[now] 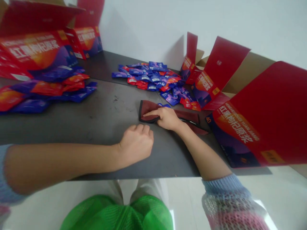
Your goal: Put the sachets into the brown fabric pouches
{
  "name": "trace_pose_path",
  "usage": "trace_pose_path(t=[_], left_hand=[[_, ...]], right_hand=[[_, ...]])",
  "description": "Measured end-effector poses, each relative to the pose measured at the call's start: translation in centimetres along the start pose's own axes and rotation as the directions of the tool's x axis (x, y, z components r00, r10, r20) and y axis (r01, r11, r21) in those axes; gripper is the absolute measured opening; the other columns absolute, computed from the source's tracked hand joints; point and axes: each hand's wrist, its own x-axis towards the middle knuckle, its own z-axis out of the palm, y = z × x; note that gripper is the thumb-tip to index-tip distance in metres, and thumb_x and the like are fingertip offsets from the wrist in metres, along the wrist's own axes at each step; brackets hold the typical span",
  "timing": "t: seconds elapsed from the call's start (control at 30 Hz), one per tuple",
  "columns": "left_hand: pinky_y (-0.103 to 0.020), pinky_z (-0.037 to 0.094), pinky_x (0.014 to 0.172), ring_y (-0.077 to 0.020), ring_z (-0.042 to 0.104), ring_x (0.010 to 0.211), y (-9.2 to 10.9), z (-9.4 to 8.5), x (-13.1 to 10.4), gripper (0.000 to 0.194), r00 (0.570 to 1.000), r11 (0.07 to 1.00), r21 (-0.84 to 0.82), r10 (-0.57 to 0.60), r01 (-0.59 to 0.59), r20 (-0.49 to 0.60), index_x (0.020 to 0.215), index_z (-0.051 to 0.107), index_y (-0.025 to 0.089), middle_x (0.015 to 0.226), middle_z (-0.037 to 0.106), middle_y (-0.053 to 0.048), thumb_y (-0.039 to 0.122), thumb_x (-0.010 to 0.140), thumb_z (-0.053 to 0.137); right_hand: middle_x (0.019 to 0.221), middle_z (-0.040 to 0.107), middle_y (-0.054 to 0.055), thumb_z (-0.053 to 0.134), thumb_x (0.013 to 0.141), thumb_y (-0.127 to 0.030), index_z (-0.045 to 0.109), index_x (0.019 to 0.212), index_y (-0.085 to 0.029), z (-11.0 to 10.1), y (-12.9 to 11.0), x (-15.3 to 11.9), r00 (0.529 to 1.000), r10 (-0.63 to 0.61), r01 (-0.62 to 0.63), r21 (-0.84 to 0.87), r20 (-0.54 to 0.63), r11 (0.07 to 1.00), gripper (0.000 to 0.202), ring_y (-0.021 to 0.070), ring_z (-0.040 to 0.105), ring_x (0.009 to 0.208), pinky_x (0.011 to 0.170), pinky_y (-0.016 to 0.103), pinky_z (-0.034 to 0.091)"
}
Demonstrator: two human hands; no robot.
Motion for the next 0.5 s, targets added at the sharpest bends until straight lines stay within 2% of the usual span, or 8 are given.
trace_pose_path(t=[0.03,0.1,0.17,0.23,0.27,0.37,0.43,0.5], left_hand=[[-0.038,0.05,0.066,-0.0301,0.073,0.08,-1.0,0.1,0.5,0.023,1.0,0.999,-0.043,-0.023,0.023,-0.02,0.084,0.076,0.011,0.085,0.075,-0.014,0.016,0.086,0.053],[-0.037,0.048,0.067,-0.0292,0.073,0.082,-3.1,0.5,1.9,0.025,0.98,0.972,-0.138,-0.195,0.188,-0.039,0.083,0.076,0.016,0.088,0.077,-0.01,0.023,0.089,0.052],[-0.035,0.047,0.069,-0.0272,0.072,0.09,-5.1,1.3,3.5,0.028,0.921,0.896,-0.26,-0.386,0.361,-0.052,0.092,0.076,0.02,0.102,0.079,-0.007,0.021,0.09,0.048],[-0.034,0.05,0.079,-0.0251,0.072,0.096,-6.7,2.4,5.1,0.033,0.877,0.813,-0.382,-0.48,0.439,-0.013,0.106,0.075,0.02,0.109,0.079,-0.006,0.018,0.088,0.047],[-0.034,0.051,0.086,-0.0249,0.071,0.101,-7.3,3.0,5.8,0.036,0.875,0.788,-0.424,-0.484,0.448,0.025,0.114,0.073,0.017,0.113,0.078,-0.008,0.018,0.088,0.047],[-0.041,0.045,0.108,-0.0297,0.058,0.129,-8.4,4.4,7.2,0.052,0.894,0.81,-0.396,-0.442,0.432,0.07,0.138,0.061,0.01,0.141,0.066,-0.014,0.024,0.089,0.049],[-0.049,0.038,0.115,-0.0329,0.047,0.142,-8.6,4.8,7.4,0.059,0.915,0.844,-0.355,-0.387,0.402,0.116,0.149,0.053,0.012,0.153,0.056,-0.014,0.03,0.093,0.048],[-0.055,0.033,0.118,-0.0336,0.04,0.147,-8.4,4.7,7.3,0.061,0.937,0.874,-0.34,-0.315,0.348,0.15,0.154,0.048,0.017,0.161,0.048,-0.012,0.034,0.096,0.046]], right_hand=[[0.126,0.077,-0.006,0.052,0.078,-0.007,0.074,0.126,-0.035,-0.1,0.1,-0.1,1.0,-0.012,0.012,0.023,0.005,1.0,0.06,0.0182,0.069,0.119,0.093,0.028,0.049],[0.114,0.08,-0.003,0.053,0.078,-0.009,0.079,0.116,-0.031,-0.3,0.3,-0.4,1.0,-0.013,0.012,0.037,0.01,0.999,0.051,0.0201,0.073,0.108,0.086,0.028,0.05],[0.106,0.081,-0.002,0.054,0.079,-0.01,0.081,0.109,-0.029,-0.5,0.4,-0.7,1.0,-0.006,0.005,0.047,0.021,0.999,0.044,0.0208,0.075,0.1,0.081,0.028,0.05],[0.11,0.081,-0.003,0.054,0.08,-0.01,0.08,0.111,-0.03,-0.6,0.6,-1.1,0.999,-0.023,0.02,0.087,0.025,0.996,0.046,0.0198,0.074,0.104,0.084,0.027,0.05],[0.115,0.08,-0.005,0.054,0.079,-0.009,0.079,0.115,-0.032,-0.7,0.7,-1.3,0.999,-0.038,0.034,0.114,0.028,0.993,0.049,0.019,0.073,0.109,0.088,0.026,0.05],[0.119,0.079,-0.007,0.055,0.075,-0.005,0.078,0.118,-0.034,-1.4,1.0,-2.0,0.997,-0.047,0.036,0.162,0.061,0.986,0.057,0.0171,0.072,0.115,0.093,0.025,0.049],[0.116,0.08,-0.008,0.056,0.072,-0.005,0.079,0.116,-0.035,-2.2,1.3,-2.6,0.994,-0.022,0.007,0.145,0.103,0.989,0.058,0.0172,0.072,0.113,0.091,0.024,0.05],[0.113,0.08,-0.009,0.058,0.073,-0.007,0.08,0.112,-0.036,-3.1,1.8,-3.2,0.995,0.05,-0.054,0.051,0.089,0.997,0.054,0.0192,0.074,0.109,0.088,0.026,0.052]])
